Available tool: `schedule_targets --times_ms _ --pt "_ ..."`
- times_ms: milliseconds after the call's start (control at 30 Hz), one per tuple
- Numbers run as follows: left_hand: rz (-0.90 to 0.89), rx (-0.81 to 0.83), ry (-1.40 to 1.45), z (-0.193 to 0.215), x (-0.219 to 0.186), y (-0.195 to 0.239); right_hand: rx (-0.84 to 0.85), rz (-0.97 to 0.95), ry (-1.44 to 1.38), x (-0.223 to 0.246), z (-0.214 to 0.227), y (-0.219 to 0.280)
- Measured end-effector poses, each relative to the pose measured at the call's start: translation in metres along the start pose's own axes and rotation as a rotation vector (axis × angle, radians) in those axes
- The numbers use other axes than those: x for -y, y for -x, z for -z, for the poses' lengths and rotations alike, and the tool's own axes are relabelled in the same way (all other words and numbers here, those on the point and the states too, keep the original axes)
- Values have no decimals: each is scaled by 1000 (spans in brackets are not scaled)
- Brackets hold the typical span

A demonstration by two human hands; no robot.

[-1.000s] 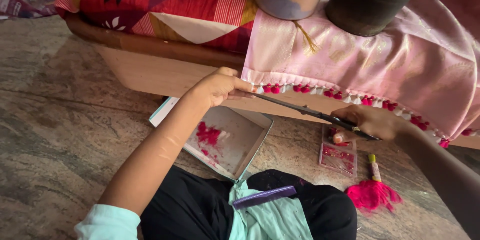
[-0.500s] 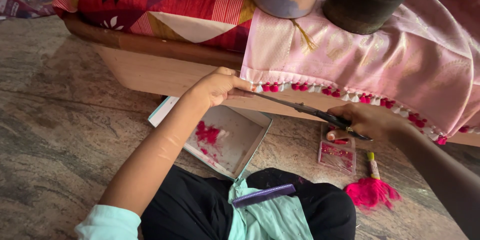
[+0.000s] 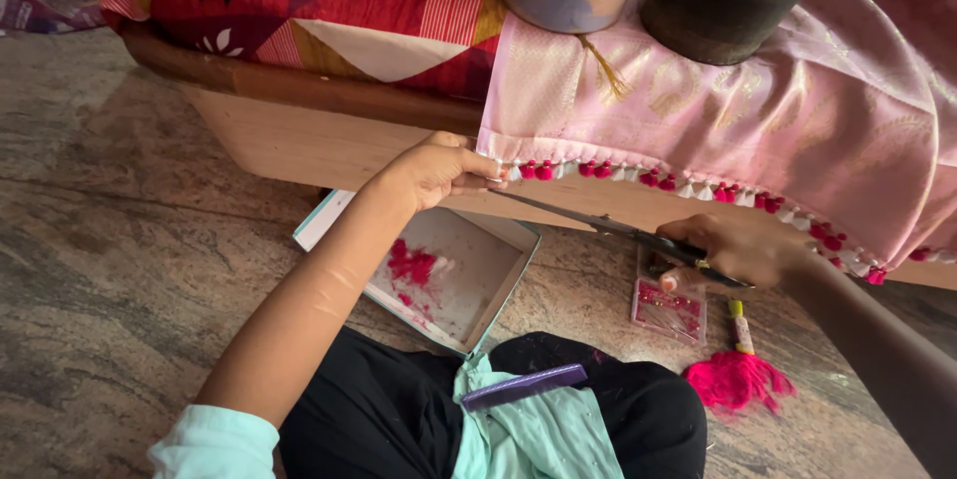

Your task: The person sits on the floor in front of a low divan and attaches white tassel ornaments one at a time along the pom-pom edge of a pink fabric. They tie and press each tassel in place by hand, occasionally use scissors to trim threads, and at the end move a plastic container and a small pot aside on the fabric.

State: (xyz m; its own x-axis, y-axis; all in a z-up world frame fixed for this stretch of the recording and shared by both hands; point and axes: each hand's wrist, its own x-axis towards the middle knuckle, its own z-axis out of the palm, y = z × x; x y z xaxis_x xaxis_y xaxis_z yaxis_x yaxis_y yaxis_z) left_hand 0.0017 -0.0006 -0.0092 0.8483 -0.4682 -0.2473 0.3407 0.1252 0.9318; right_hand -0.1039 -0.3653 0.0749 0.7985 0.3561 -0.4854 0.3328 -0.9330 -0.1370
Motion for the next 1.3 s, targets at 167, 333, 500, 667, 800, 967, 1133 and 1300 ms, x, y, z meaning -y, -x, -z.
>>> schedule_targets --times_ms 167,333,500,667,800,967,1133,1300 --pt "-40 -25 -56 -1 -1 -1 -1 3 5 -13 -8 -7" --pt "-15 -28 9 -6 -6 3 -40 37 -46 -14 -6 -8" --pt "-8 -24 33 -8 -8 6 -43 34 -56 -5 -2 -5" --pt "-6 -25 42 -7 -4 3 -86 40 -29 4 2 0" --pt "-15 -22 44 -7 -5 5 -80 41 11 -15 -10 -4" --pt "-7 -15 -10 -4 -4 3 -36 -29 88 -7 -8 3" --pt "-7 -16 -16 -6 -6 4 -65 -14 9 -8 -5 3" --pt "7 -27 -8 -8 -9 6 -102 83 -81 -4 0 -2"
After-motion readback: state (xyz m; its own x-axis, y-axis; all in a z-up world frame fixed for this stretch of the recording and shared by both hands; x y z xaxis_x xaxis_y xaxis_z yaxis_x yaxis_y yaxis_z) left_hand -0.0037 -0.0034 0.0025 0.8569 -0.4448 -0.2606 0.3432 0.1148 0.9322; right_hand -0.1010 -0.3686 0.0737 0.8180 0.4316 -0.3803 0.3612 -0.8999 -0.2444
